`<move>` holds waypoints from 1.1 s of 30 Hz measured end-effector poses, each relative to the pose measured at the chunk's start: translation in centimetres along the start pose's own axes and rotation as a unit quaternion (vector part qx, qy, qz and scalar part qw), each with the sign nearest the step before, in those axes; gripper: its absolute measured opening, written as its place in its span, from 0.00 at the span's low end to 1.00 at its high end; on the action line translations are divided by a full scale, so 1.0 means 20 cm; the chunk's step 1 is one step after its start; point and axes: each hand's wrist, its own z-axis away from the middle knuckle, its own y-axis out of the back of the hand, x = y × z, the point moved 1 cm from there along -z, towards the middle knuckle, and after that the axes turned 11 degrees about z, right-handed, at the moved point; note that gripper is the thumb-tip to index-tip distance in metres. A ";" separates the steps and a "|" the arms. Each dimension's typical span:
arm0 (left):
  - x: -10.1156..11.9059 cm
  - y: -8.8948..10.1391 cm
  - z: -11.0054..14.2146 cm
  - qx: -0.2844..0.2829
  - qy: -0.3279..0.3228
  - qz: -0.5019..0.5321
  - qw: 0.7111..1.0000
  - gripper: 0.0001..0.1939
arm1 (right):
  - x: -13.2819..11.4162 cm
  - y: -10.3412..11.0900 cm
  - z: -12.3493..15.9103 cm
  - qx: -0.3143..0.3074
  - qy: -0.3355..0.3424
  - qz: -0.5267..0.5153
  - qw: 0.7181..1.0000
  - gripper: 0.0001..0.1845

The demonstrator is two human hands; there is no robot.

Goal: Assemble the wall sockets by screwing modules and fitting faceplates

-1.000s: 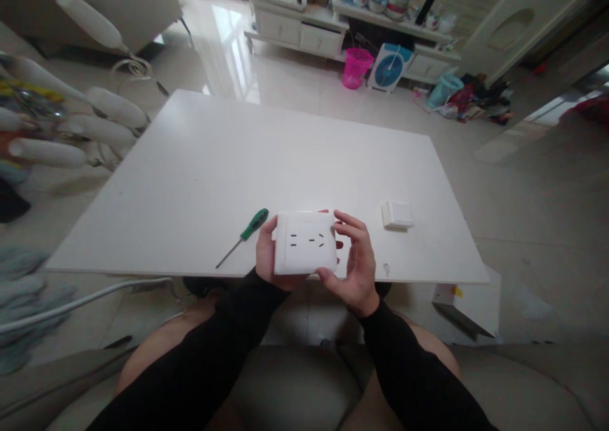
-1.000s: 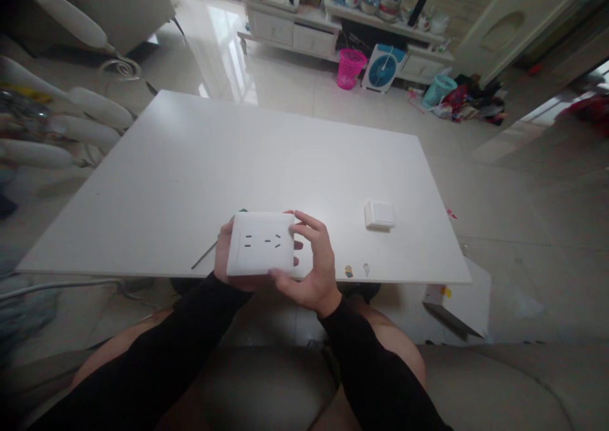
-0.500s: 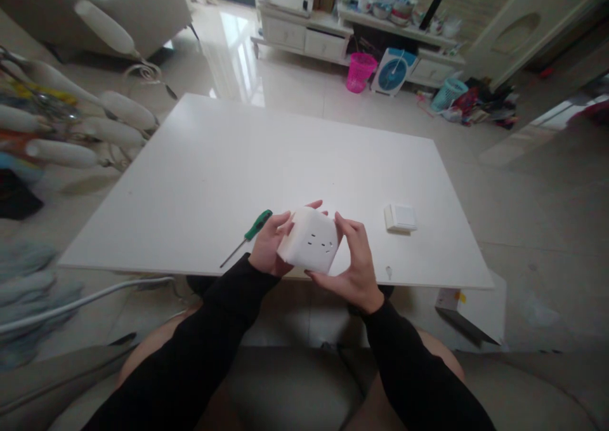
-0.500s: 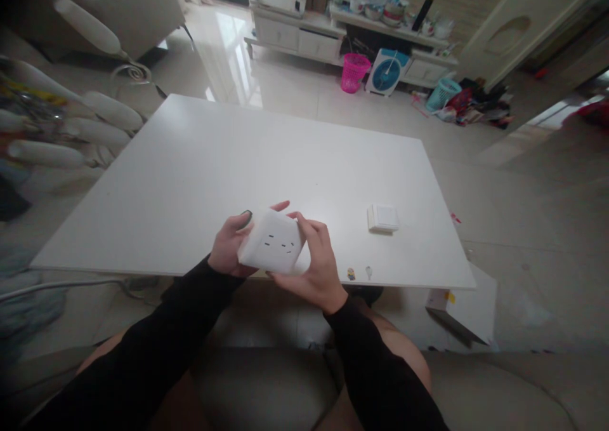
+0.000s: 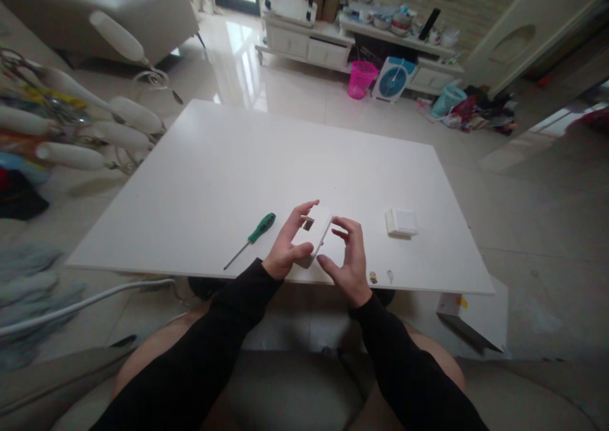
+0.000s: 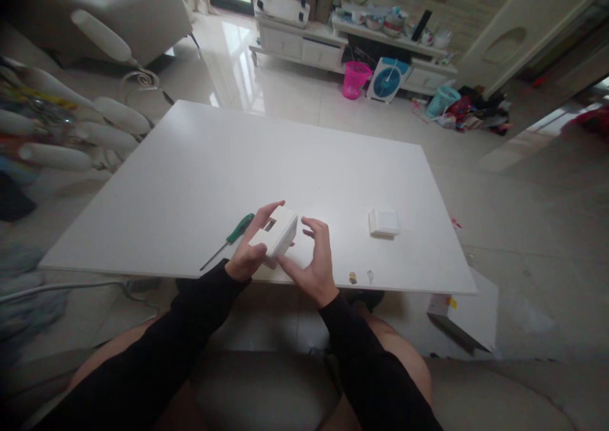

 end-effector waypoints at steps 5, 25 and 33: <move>-0.01 -0.03 0.02 -0.033 -0.012 0.003 0.999 0.42 | 0.01 0.05 -0.03 0.135 0.087 0.013 0.987 0.15; -0.06 -0.07 0.01 -0.061 -0.038 -0.004 0.997 0.42 | -0.01 0.04 -0.04 0.189 0.085 0.010 0.978 0.06; -0.05 -0.09 0.04 -0.059 0.023 0.070 0.996 0.40 | -0.03 0.05 -0.06 0.212 0.131 0.048 0.967 0.09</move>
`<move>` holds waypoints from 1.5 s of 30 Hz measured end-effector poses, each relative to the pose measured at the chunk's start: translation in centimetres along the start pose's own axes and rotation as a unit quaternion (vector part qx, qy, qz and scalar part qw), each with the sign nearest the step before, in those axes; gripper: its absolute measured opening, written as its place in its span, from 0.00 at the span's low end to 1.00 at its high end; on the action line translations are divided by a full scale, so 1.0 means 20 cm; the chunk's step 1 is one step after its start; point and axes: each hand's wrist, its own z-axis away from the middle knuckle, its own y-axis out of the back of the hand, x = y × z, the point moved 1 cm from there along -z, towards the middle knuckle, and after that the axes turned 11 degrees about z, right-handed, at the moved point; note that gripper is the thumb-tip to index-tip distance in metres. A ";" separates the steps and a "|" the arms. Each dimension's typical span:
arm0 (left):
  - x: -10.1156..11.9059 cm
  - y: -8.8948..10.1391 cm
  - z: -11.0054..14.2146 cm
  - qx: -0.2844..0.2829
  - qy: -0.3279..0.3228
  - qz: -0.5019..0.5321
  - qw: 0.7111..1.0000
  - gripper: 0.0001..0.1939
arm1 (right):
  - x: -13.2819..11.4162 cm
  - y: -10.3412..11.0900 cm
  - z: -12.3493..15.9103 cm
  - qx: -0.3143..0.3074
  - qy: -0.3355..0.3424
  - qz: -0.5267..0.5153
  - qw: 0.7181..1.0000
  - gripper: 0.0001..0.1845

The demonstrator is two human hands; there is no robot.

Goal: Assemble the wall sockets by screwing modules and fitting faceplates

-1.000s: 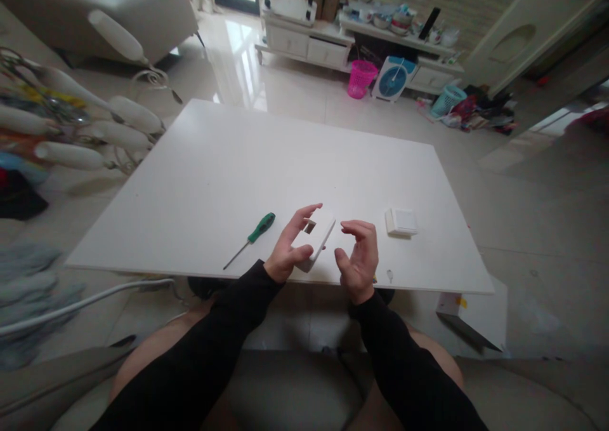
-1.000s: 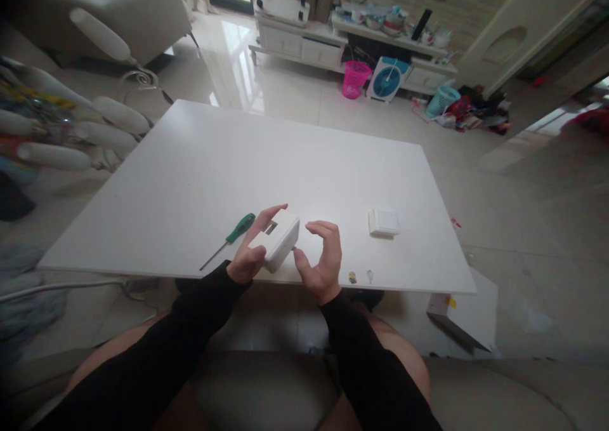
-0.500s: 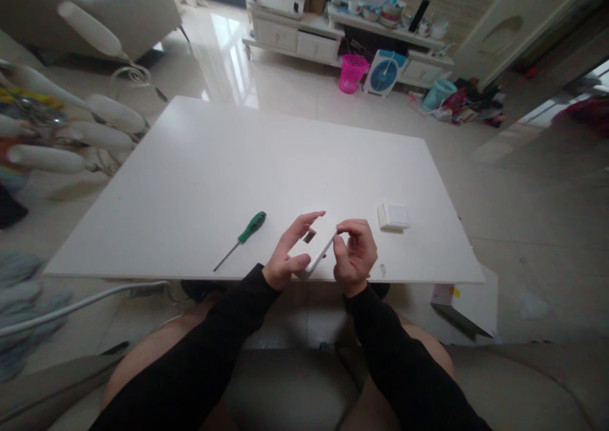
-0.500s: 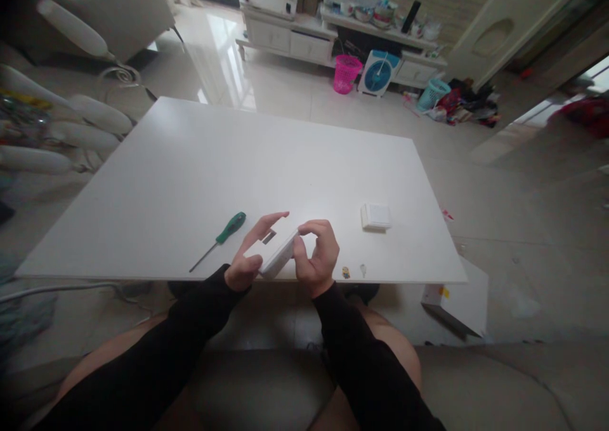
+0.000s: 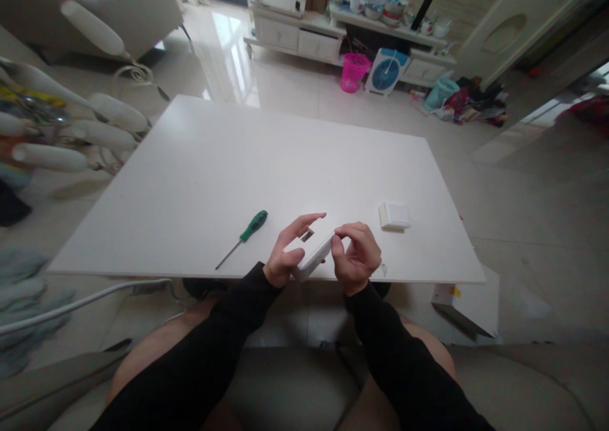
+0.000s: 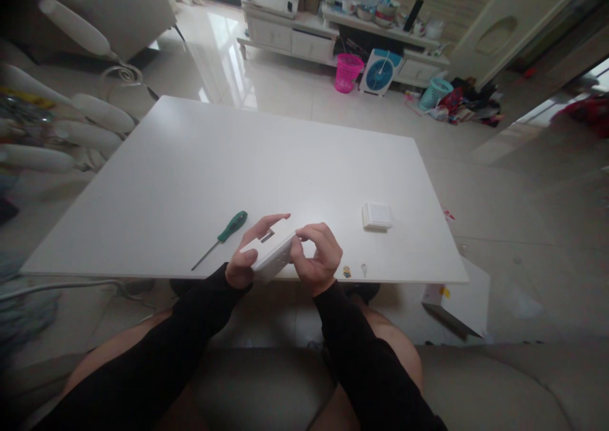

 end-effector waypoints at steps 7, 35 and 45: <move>-0.01 0.00 0.01 0.023 0.035 0.029 0.999 0.41 | 0.00 0.00 -0.02 -0.017 0.025 0.009 0.999 0.09; -0.05 -0.04 -0.02 0.089 0.063 -0.084 0.990 0.33 | -0.11 0.01 -0.01 -0.060 0.114 0.065 0.990 0.06; 0.00 -0.09 0.00 0.151 0.107 -0.124 0.975 0.25 | -0.08 -0.01 0.01 -0.059 0.130 0.037 0.989 0.09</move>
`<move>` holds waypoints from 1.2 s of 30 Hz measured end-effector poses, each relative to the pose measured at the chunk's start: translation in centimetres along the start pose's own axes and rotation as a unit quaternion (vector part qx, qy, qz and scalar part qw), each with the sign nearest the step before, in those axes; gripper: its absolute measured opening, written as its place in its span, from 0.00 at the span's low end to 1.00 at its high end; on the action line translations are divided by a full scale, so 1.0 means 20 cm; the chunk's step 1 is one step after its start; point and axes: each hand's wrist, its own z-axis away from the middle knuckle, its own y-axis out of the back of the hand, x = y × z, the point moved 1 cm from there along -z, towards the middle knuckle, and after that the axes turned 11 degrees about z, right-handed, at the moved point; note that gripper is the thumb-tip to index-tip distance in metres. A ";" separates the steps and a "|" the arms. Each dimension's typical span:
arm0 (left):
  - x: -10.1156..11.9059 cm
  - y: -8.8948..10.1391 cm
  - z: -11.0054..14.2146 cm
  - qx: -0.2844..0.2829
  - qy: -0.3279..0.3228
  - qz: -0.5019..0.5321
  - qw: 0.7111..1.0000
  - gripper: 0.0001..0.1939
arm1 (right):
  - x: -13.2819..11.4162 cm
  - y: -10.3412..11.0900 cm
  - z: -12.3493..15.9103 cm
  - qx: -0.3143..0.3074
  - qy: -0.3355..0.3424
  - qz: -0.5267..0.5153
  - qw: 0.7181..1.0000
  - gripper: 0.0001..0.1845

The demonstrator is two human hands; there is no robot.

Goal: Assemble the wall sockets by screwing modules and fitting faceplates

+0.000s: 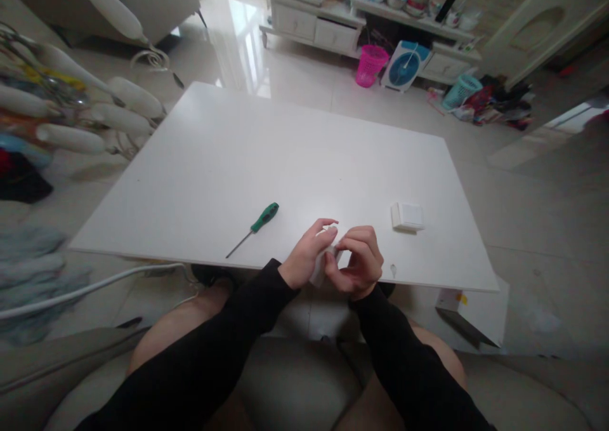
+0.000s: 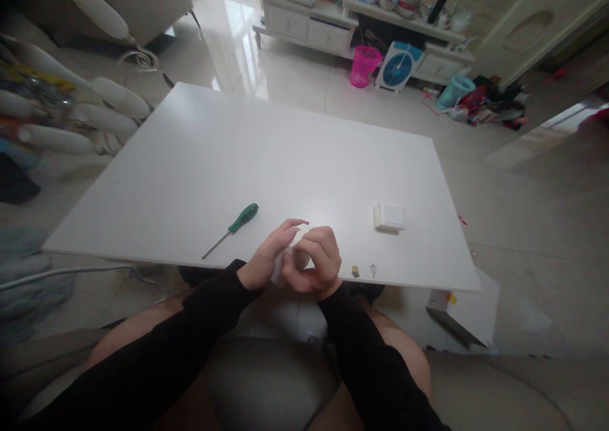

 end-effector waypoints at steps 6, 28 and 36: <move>0.00 0.00 0.03 0.023 0.015 0.032 0.999 0.21 | 0.00 0.00 -0.02 0.004 0.026 -0.007 1.000 0.11; 0.07 -0.14 0.21 -0.002 0.153 0.096 0.984 0.25 | -0.09 0.17 -0.11 -0.040 0.065 -0.003 0.997 0.06; 0.09 -0.15 0.21 0.003 0.143 0.119 0.983 0.28 | -0.09 0.19 -0.11 -0.043 0.036 0.010 0.998 0.05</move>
